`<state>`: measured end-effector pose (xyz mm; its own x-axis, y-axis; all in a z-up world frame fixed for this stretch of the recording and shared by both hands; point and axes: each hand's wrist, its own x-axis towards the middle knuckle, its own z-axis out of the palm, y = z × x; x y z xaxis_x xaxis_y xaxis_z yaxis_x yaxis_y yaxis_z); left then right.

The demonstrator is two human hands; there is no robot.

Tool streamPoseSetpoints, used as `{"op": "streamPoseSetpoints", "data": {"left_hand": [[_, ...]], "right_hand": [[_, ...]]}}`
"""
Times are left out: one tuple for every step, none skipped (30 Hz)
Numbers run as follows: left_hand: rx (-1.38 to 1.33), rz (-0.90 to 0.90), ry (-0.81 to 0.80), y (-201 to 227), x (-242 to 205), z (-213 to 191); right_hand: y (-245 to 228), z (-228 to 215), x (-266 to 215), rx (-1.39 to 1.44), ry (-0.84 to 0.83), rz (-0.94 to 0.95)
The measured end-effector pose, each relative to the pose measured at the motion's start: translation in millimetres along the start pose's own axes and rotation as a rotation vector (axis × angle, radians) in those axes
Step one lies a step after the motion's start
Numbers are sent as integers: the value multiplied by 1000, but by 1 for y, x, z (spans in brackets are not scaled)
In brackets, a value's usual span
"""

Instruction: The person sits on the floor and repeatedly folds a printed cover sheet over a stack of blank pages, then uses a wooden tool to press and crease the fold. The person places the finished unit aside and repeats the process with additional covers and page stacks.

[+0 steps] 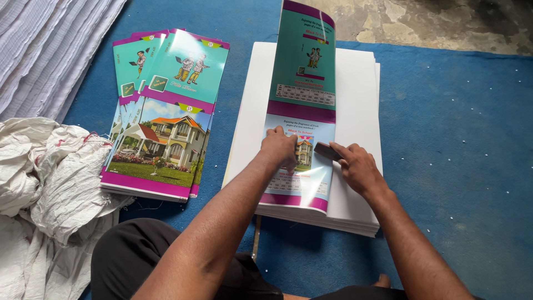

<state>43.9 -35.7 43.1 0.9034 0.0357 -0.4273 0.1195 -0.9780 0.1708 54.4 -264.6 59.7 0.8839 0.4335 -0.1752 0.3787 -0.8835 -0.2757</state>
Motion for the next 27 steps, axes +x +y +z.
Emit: {"op": "streamPoseSetpoints", "data": {"left_hand": [[1, 3, 7, 0, 0, 0], [12, 6, 6, 0, 1, 0], [23, 8, 4, 0, 2, 0], [34, 10, 2, 1, 2, -1], [39, 11, 11, 2, 3, -1], [46, 11, 19, 3, 3, -2], [52, 11, 27, 3, 4, -3], [56, 9, 23, 4, 4, -5], [61, 6, 19, 5, 4, -6], [65, 2, 16, 6, 5, -7], [69, -2, 6, 7, 5, -9], [73, -6, -4, 8, 6, -11], [77, -11, -13, 9, 6, -12], [83, -12, -13, 10, 6, -13], [89, -12, -13, 11, 6, -14], [95, -14, -13, 11, 6, -14], [99, -17, -13, 10, 5, -14], [100, -17, -12, 11, 5, -15], [102, -18, -11, 12, 5, -16], [130, -18, -29, 14, 6, -17], [158, -19, -47, 15, 7, -18], [186, -19, -64, 17, 7, -20], [191, -23, -78, 18, 7, -21], [197, -27, -92, 19, 7, -22], [203, -31, -107, 19, 7, -24], [205, -30, -106, 19, 6, -24], [206, -29, -106, 19, 7, -26]], "right_hand": [[0, 1, 0, 43, 22, -14], [0, 1, 1, 84, 45, -27], [1, 3, 2, 72, 76, -54], [2, 5, 3, 60, 107, -81], [3, 7, 5, 49, 138, -108], [4, 9, 7, 54, 150, -112], [6, 11, 10, 58, 163, -116], [8, 13, 12, 62, 175, -119], [9, 15, 15, 53, 189, -111], [11, 17, 19, 44, 202, -104], [12, 19, 22, 36, 216, -98], [13, 22, 27, 55, 236, -72], [15, 24, 33, 74, 256, -46], [16, 26, 39, 95, 275, -20], [18, 27, 45, 103, 286, -11], [20, 29, 52, 112, 297, -3], [21, 30, 58, 120, 308, 5], [23, 31, 64, 116, 313, 5], [24, 33, 70, 112, 318, 5], [27, 33, 75, 106, 324, 6], [29, 34, 80, 101, 325, 5], [30, 34, 85, 95, 327, 5], [32, 33, 90, 90, 329, 4], [34, 33, 95, 90, 325, 10], [36, 32, 100, 90, 322, 15], [38, 33, 104, 92, 314, 24], [40, 32, 109, 87, 321, 12]]}}
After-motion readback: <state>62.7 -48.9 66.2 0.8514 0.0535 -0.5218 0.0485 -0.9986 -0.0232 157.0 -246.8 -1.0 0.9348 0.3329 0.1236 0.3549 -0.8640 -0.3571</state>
